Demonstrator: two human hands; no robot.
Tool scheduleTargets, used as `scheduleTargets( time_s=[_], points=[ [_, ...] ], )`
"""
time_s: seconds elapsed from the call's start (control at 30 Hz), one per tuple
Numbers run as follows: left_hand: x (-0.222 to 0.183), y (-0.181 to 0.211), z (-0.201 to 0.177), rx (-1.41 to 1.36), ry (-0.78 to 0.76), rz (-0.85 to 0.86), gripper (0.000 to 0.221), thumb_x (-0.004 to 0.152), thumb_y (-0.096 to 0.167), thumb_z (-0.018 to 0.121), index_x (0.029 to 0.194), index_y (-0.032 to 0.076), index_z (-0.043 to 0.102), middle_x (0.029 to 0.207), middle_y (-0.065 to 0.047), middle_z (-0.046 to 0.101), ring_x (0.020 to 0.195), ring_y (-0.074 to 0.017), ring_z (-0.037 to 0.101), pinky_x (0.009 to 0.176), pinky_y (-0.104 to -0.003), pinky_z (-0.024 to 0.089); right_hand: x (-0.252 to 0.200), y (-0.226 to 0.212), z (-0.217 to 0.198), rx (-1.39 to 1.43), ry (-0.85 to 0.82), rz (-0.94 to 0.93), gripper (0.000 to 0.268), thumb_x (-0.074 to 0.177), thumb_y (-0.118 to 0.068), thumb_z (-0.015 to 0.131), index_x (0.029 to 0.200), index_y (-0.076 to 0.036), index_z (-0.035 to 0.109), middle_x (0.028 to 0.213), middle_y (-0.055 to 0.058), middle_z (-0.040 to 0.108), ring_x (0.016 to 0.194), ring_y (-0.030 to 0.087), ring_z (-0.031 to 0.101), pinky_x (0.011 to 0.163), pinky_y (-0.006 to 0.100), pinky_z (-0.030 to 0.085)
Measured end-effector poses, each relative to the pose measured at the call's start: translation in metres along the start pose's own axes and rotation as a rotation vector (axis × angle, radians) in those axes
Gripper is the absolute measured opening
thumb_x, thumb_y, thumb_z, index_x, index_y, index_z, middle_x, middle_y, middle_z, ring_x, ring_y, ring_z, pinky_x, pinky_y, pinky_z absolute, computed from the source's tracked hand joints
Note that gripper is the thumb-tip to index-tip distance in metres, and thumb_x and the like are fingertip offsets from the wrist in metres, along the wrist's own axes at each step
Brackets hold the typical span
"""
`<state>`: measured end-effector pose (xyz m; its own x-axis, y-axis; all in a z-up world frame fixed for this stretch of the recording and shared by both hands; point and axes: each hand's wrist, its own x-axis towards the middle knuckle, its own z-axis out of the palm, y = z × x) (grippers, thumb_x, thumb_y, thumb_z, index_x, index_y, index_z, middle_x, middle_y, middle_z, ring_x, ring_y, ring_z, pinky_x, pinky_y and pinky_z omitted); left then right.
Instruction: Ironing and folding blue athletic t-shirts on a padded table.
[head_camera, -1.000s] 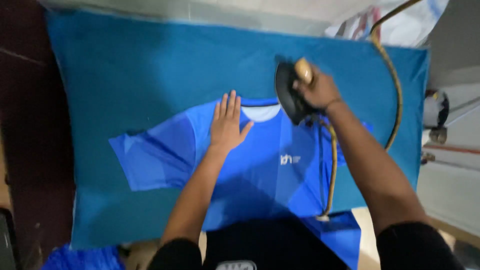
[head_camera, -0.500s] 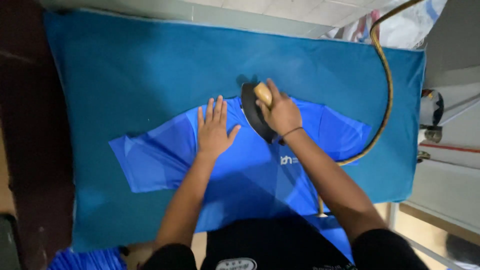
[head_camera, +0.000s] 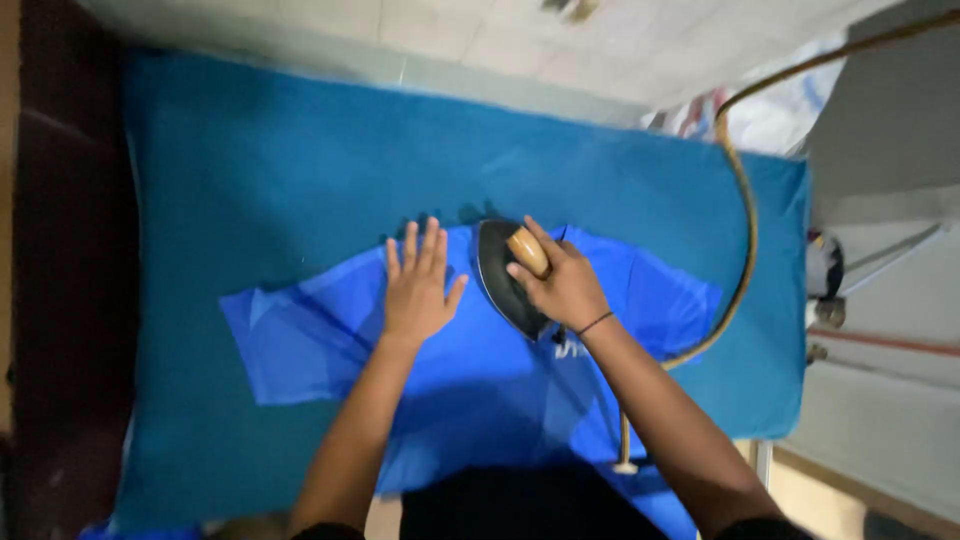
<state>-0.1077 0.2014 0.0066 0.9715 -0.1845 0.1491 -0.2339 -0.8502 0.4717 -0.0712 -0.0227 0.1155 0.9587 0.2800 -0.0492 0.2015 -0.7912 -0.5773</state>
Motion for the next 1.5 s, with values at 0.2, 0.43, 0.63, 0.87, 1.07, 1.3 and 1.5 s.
scheduleTargets(
  time_s=[0.2,0.43,0.63,0.87,1.07,1.3,1.5],
  points=[
    [-0.033,-0.056,-0.018,0.073,0.017,-0.051,0.082,0.093,0.055,0.059,0.155,0.003,0.043,0.165,-0.013,0.036,0.152,-0.0307,0.032,0.121,-0.064,0.018,0.033,-0.036,0.038,-0.197,0.007,0.108,0.071,0.090,-0.037,0.077,0.152,-0.018,0.049,0.107,0.027,0.068,0.091,0.047,0.068,0.075,0.052,0.056],
    [-0.036,-0.055,-0.020,0.102,0.006,-0.068,0.085,0.091,0.057,0.058,0.154,0.003,0.043,0.165,-0.013,0.037,0.152,-0.0302,0.033,0.121,-0.062,0.019,0.081,-0.040,0.055,-0.304,-0.035,0.041,0.064,0.083,-0.029,0.074,0.144,-0.023,0.054,0.105,0.027,0.068,0.084,0.047,0.070,0.075,0.055,0.058],
    [-0.038,-0.054,-0.019,0.094,0.024,-0.063,0.087,0.094,0.058,0.057,0.156,-0.001,0.041,0.167,-0.015,0.033,0.155,-0.0308,0.030,0.123,-0.060,0.017,0.084,-0.052,0.062,-0.260,-0.060,-0.022,0.061,0.082,-0.022,0.074,0.140,-0.020,0.056,0.107,0.026,0.069,0.085,0.046,0.071,0.075,0.056,0.058],
    [-0.044,-0.052,-0.019,0.134,-0.019,-0.081,0.089,0.094,0.056,0.058,0.156,-0.004,0.038,0.166,-0.019,0.032,0.154,-0.0326,0.029,0.124,-0.059,0.017,0.092,-0.044,0.065,-0.267,-0.083,0.073,0.069,0.084,-0.024,0.073,0.148,-0.018,0.049,0.106,0.027,0.068,0.086,0.047,0.070,0.076,0.055,0.058],
    [-0.047,-0.052,-0.015,0.051,0.013,-0.041,0.091,0.092,0.054,0.060,0.155,-0.006,0.036,0.166,-0.023,0.032,0.155,-0.0363,0.027,0.122,-0.063,0.013,0.037,-0.007,-0.006,-0.048,0.103,-0.095,0.071,0.089,-0.032,0.085,0.150,-0.016,0.052,0.106,0.025,0.072,0.094,0.045,0.071,0.083,0.049,0.057],
    [-0.019,0.025,0.021,0.012,0.020,0.055,0.086,0.097,0.052,0.061,0.156,-0.004,0.036,0.165,-0.021,0.031,0.155,-0.0379,0.024,0.123,-0.065,0.010,-0.055,0.075,-0.064,-0.256,0.211,0.036,0.069,0.092,-0.031,0.083,0.152,-0.008,0.055,0.100,0.029,0.069,0.090,0.047,0.067,0.081,0.051,0.055],
    [0.008,0.042,0.054,-0.037,0.011,-0.022,0.088,0.092,0.054,0.062,0.155,-0.003,0.037,0.166,-0.017,0.030,0.154,-0.0348,0.025,0.123,-0.062,0.012,-0.027,0.142,-0.047,-0.252,0.173,0.249,0.067,0.088,-0.034,0.080,0.147,-0.012,0.058,0.107,0.031,0.070,0.099,0.048,0.067,0.086,0.052,0.055]
  ],
)
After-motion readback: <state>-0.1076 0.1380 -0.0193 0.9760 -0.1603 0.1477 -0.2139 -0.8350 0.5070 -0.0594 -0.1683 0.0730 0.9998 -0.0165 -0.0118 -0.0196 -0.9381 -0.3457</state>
